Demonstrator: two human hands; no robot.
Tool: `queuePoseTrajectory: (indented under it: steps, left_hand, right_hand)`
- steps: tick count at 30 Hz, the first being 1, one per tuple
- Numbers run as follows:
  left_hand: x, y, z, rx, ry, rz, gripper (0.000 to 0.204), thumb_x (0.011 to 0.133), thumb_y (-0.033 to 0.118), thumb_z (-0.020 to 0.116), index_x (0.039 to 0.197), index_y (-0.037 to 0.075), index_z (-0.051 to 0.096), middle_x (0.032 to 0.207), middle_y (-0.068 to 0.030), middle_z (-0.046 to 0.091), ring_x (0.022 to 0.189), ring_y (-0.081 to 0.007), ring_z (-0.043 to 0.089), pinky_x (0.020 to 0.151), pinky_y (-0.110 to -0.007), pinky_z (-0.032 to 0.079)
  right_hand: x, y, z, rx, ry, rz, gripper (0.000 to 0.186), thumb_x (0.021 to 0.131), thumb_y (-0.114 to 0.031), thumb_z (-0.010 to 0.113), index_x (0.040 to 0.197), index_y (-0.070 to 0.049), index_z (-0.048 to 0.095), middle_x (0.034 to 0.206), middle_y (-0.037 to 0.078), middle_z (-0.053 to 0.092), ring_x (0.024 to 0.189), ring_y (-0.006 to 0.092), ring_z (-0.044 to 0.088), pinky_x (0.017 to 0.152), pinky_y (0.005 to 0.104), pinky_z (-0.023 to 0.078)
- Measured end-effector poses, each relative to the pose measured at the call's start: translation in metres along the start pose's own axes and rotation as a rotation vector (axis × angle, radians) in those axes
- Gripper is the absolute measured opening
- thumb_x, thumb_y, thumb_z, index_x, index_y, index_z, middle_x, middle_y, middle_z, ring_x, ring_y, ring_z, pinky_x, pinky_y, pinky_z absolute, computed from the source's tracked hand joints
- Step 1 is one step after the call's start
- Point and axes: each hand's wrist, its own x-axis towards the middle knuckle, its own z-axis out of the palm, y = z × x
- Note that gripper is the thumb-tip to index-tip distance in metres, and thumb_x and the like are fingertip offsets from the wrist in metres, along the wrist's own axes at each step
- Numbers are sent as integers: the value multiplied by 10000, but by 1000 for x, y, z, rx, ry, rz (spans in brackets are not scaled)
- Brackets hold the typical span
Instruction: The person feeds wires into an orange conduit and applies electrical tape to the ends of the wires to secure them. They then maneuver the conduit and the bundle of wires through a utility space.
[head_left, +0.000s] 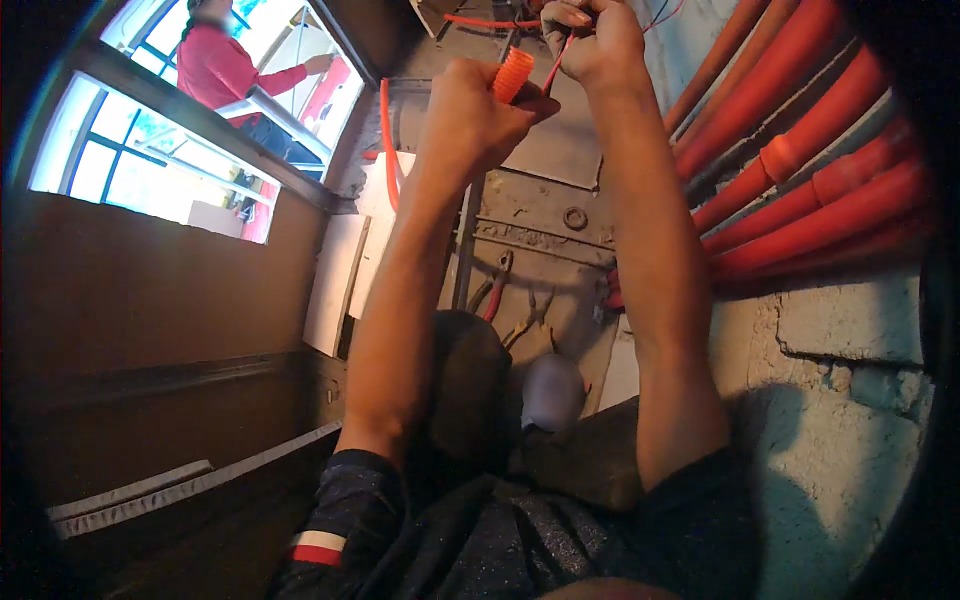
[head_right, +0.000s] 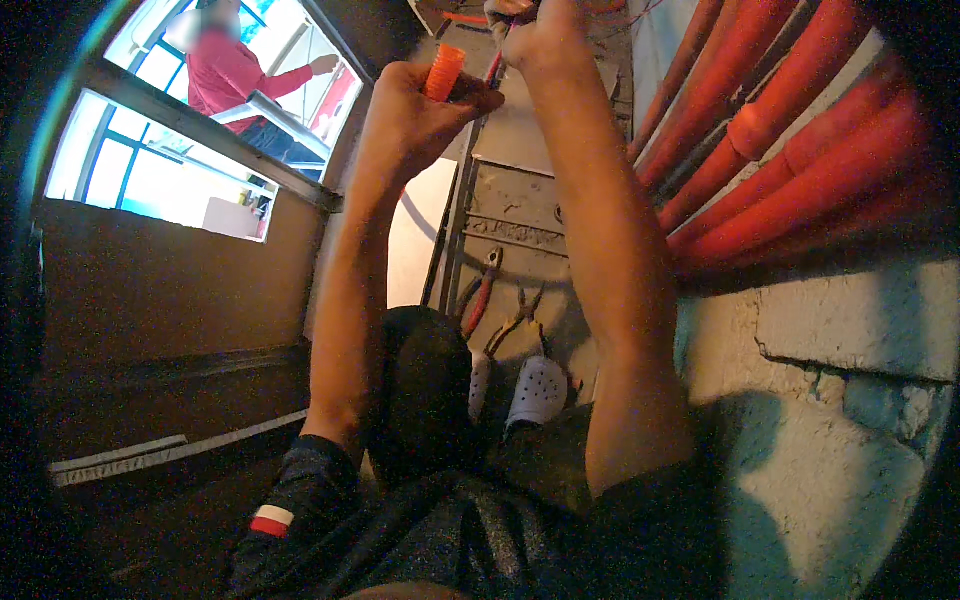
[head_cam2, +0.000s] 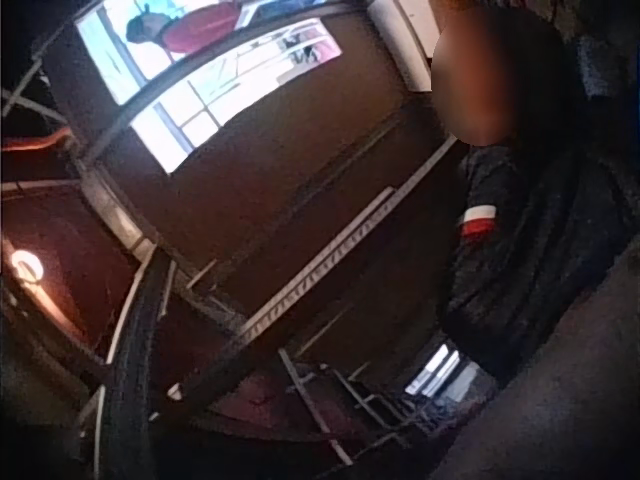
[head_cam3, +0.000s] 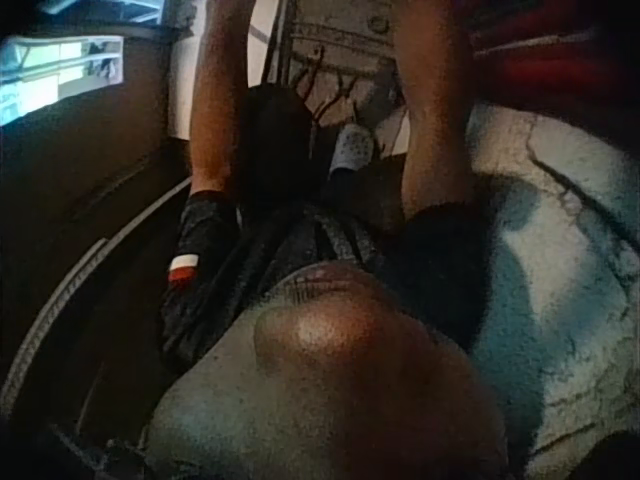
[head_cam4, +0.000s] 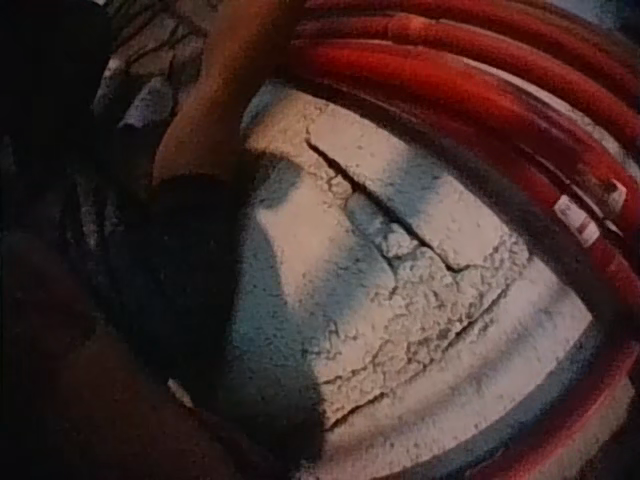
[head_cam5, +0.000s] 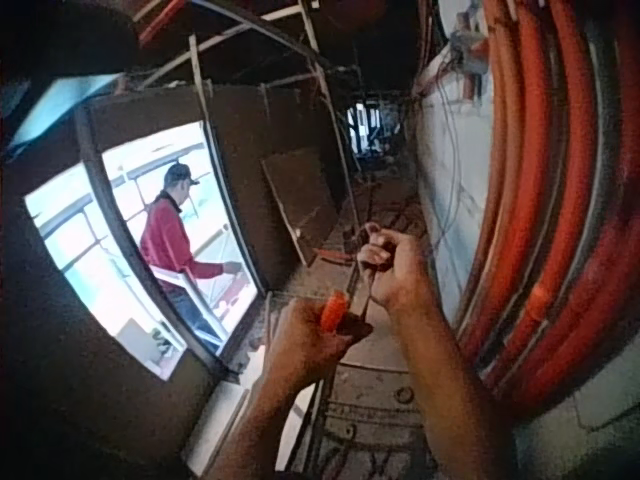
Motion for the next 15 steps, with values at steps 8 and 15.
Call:
queuePoseTrajectory:
  steps: [8, 15]
  left_hand:
    - [0, -2, -7, 55, 214, 22, 229, 722, 193, 757, 858, 14, 711, 711, -72, 683, 651, -108, 599, 640, -276, 475]
    - [4, -11, -2, 86, 319, 241, 331, 831, 313, 678, 977, 16, 662, 684, -4, 628, 580, -83, 532, 554, -249, 429]
  right_hand:
    - [-32, 30, 38, -117, 164, 57, 170, 955, -152, 402, 976, -2, 478, 582, 14, 403, 437, 111, 329, 449, 251, 331]
    - [-1, -5, 9, -99, -201, 122, 211, 991, -175, 353, 938, -9, 473, 540, -27, 277, 408, 94, 216, 417, 240, 218]
